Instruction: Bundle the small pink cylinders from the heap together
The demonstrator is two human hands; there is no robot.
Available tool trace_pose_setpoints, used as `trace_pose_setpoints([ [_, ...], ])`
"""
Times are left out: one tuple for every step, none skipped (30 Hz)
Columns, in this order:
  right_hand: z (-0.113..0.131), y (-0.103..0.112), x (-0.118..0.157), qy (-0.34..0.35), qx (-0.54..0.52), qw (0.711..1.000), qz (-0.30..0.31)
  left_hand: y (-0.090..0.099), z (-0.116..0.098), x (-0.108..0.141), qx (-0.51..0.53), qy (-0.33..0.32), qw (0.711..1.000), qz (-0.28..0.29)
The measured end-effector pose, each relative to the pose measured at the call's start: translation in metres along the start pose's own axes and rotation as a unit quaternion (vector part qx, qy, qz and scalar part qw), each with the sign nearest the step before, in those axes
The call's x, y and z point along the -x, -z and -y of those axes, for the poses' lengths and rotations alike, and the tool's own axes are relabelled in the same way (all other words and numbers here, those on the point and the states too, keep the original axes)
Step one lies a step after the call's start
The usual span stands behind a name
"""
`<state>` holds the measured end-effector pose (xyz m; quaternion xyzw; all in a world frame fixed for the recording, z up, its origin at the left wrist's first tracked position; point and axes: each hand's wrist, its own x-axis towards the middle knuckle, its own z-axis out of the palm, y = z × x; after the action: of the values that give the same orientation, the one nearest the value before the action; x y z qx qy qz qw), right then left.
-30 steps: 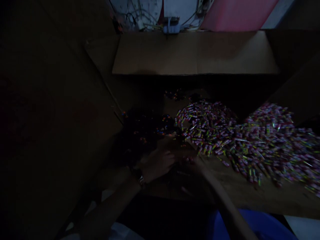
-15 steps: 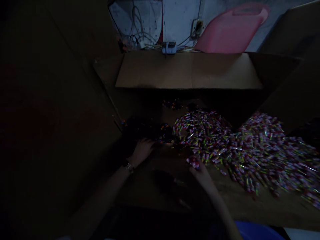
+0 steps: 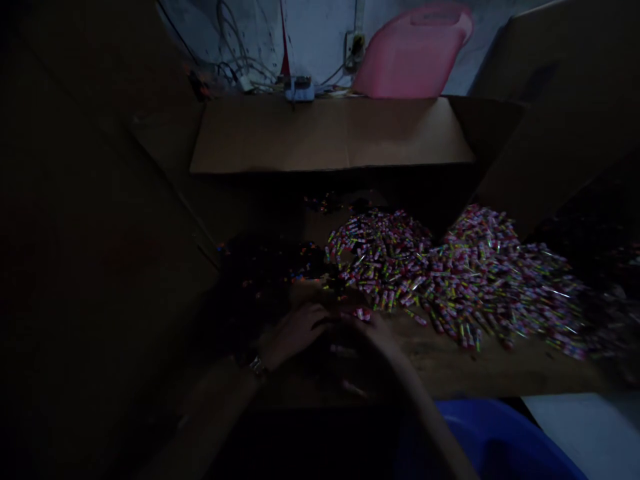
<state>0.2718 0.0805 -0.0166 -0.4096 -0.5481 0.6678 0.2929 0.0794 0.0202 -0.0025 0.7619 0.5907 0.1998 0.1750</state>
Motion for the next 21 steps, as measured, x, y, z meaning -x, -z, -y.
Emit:
trace_pose_setpoints([
  [-0.001, 0.001, 0.002, -0.001, -0.001, 1.000, -0.004, 0.000, -0.002, 0.001, -0.011, 0.003, 1.000, 0.004],
  [-0.002, 0.002, 0.004, 0.000, 0.003, 1.000, -0.010, 0.000, -0.003, 0.001, -0.024, 0.003, 1.000, 0.007],
  [-0.002, 0.003, 0.005, 0.001, 0.006, 1.000, -0.016, -0.001, -0.004, 0.002, -0.038, 0.003, 0.999, 0.009],
  [-0.002, 0.003, 0.007, 0.000, 0.007, 1.000, -0.023, -0.002, -0.003, 0.002, -0.053, 0.001, 0.999, 0.010],
  [-0.002, 0.003, 0.008, -0.002, 0.006, 1.000, -0.025, -0.004, -0.002, 0.003, -0.068, 0.000, 0.998, 0.010],
  [-0.002, 0.003, 0.010, -0.003, 0.005, 1.000, -0.024, -0.007, -0.001, 0.003, -0.079, -0.003, 0.997, 0.009],
  [-0.002, 0.002, 0.011, -0.004, 0.004, 1.000, -0.023, -0.010, 0.001, 0.003, -0.084, -0.004, 0.996, 0.006],
  [-0.001, 0.001, 0.012, -0.006, 0.005, 1.000, -0.024, -0.012, 0.002, 0.003, -0.084, -0.003, 0.996, 0.004],
  [-0.001, 0.000, 0.013, -0.007, 0.007, 1.000, -0.027, -0.015, 0.003, 0.003, -0.082, -0.002, 0.997, 0.001],
  [-0.001, -0.001, 0.014, -0.008, 0.010, 0.999, -0.033, -0.017, 0.004, 0.004, -0.079, 0.001, 0.997, -0.003],
  [-0.002, -0.001, 0.015, -0.008, 0.012, 0.999, -0.040, -0.018, 0.004, 0.004, -0.077, 0.005, 0.997, -0.008],
  [-0.002, -0.001, 0.016, -0.007, 0.014, 0.999, -0.046, -0.019, 0.004, 0.004, -0.074, 0.008, 0.997, -0.014],
  [-0.002, -0.001, 0.016, -0.006, 0.017, 0.998, -0.053, -0.019, 0.004, 0.004, -0.072, 0.010, 0.997, -0.019],
  [-0.003, -0.001, 0.016, -0.005, 0.021, 0.998, -0.059, -0.019, 0.003, 0.004, -0.070, 0.009, 0.997, -0.022],
  [-0.004, -0.001, 0.016, -0.004, 0.024, 0.998, -0.064, -0.018, 0.003, 0.004, -0.068, 0.007, 0.997, -0.024],
  [-0.004, 0.000, 0.016, -0.002, 0.027, 0.997, -0.069, -0.018, 0.002, 0.004, -0.068, 0.005, 0.997, -0.022],
  [-0.005, 0.000, 0.016, -0.001, 0.030, 0.997, -0.073, -0.017, 0.001, 0.004, -0.070, 0.003, 0.997, -0.019],
  [-0.006, 0.000, 0.015, 0.001, 0.032, 0.997, -0.077, -0.017, 0.001, 0.004, -0.077, 0.001, 0.997, -0.015],
  [-0.006, 0.000, 0.015, 0.002, 0.033, 0.996, -0.080, -0.017, 0.000, 0.005, -0.085, -0.001, 0.996, -0.010],
  [-0.007, 0.000, 0.015, 0.004, 0.033, 0.996, -0.082, -0.016, -0.001, 0.005, -0.095, -0.004, 0.995, -0.008],
  [-0.007, 0.000, 0.014, 0.005, 0.033, 0.996, -0.083, -0.016, -0.002, 0.005, -0.104, -0.007, 0.995, -0.007],
])
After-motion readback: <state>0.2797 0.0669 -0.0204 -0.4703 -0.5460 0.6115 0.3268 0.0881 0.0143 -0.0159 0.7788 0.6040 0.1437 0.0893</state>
